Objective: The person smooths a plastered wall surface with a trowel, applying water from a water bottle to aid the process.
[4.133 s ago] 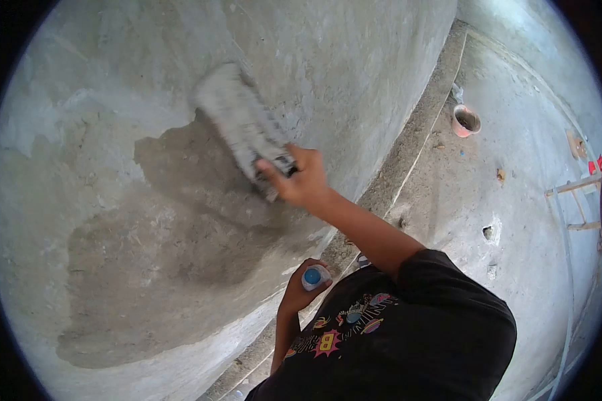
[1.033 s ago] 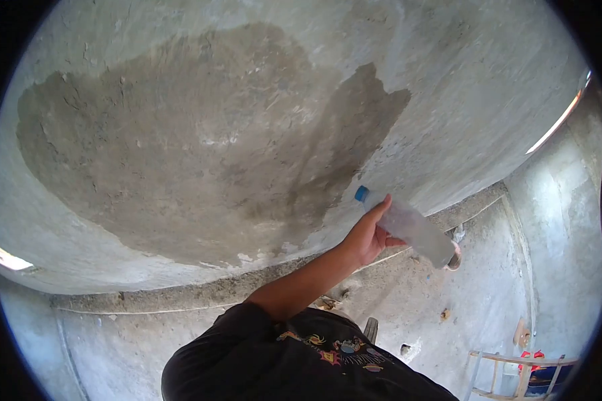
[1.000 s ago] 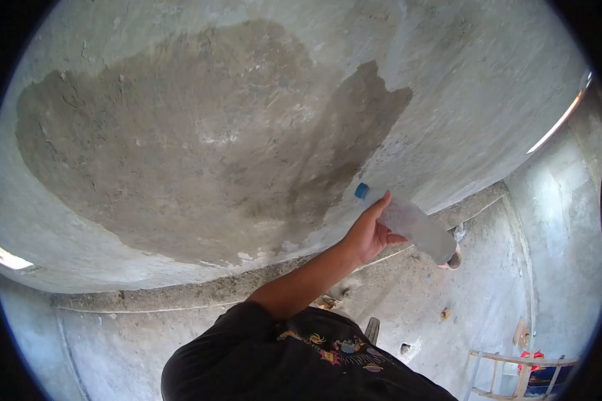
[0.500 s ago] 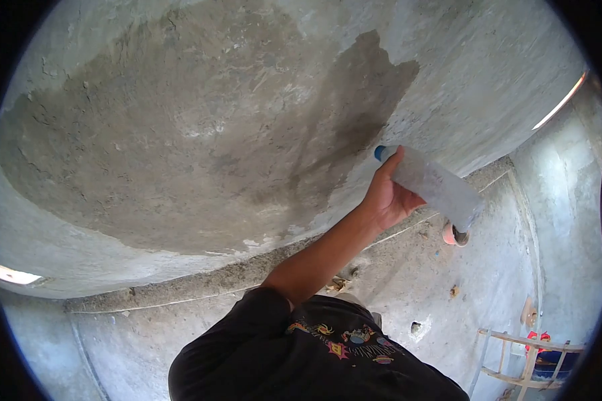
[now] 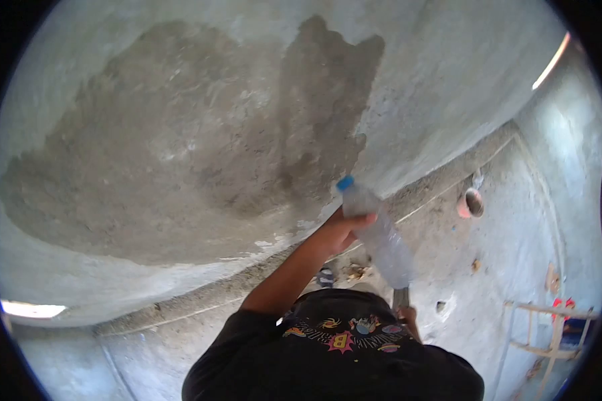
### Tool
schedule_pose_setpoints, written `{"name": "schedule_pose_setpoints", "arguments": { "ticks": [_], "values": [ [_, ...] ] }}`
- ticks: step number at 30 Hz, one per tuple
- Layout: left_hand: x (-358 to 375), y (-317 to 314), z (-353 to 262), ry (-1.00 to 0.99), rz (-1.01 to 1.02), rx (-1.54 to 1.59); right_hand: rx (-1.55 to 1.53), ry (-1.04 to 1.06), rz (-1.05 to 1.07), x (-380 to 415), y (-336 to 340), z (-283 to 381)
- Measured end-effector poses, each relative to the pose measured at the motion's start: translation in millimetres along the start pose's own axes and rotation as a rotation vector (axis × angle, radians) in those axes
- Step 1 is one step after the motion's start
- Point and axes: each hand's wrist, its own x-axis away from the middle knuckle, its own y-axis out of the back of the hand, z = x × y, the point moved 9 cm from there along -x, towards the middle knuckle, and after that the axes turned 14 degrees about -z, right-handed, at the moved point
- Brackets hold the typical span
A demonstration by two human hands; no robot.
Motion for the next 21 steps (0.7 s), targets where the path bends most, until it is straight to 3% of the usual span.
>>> {"name": "schedule_pose_setpoints", "arguments": {
  "ticks": [1, 3, 4, 6, 7, 8, 9, 10, 11, 13, 15, 17, 19, 20, 21],
  "values": [
    [13, 17, 12, 0.031, 0.002, -0.024, 0.062, 0.039, -0.068, -13, 113, 55],
    [41, 58, 23, -0.018, -0.165, -0.392, -0.36, -0.541, -0.315, -48, 164, 50],
    [57, 64, 26, 0.016, -0.16, -0.409, -0.418, -0.5, -0.554, -69, 214, 79],
    [77, 85, 9, -0.075, -0.325, -0.96, -0.938, -0.477, -0.601, -102, 337, 158],
    [87, 86, 10, -0.056, -0.31, -0.98, -0.983, -0.481, -0.669, -118, 383, 189],
    [95, 84, 1, -0.155, -0.316, -1.074, -1.073, -0.483, -0.572, -147, 389, 208],
    [102, 80, -9, -0.26, -0.319, -1.164, -1.274, -0.368, -0.745, -165, 422, 238],
    [110, 81, -12, -0.241, -0.315, -1.204, -1.371, -0.351, -0.808, -188, 430, 263],
    [118, 84, -13, -0.236, -0.306, -1.217, -1.171, -0.256, -0.801, -186, 493, 301],
    [134, 103, -22, -0.217, -0.405, -1.239, -1.527, -0.126, -0.843, -185, 567, 362],
    [150, 119, -27, -0.19, -0.43, -1.252, -1.599, -0.05, -0.883, -196, 603, 404],
    [165, 126, -43, -0.217, -0.533, -1.135, -1.542, -0.169, -1.075, -206, 607, 430],
    [182, 132, -46, -0.213, -0.559, -1.085, -1.244, 0.129, -1.21, -173, 632, 471],
    [190, 141, -48, -0.22, -0.606, -1.045, -1.243, 0.122, -1.219, -169, 631, 471],
    [192, 146, -53, -0.229, -0.651, -1.002, -1.182, 0.321, -1.233, -161, 638, 484]
  ]
}}
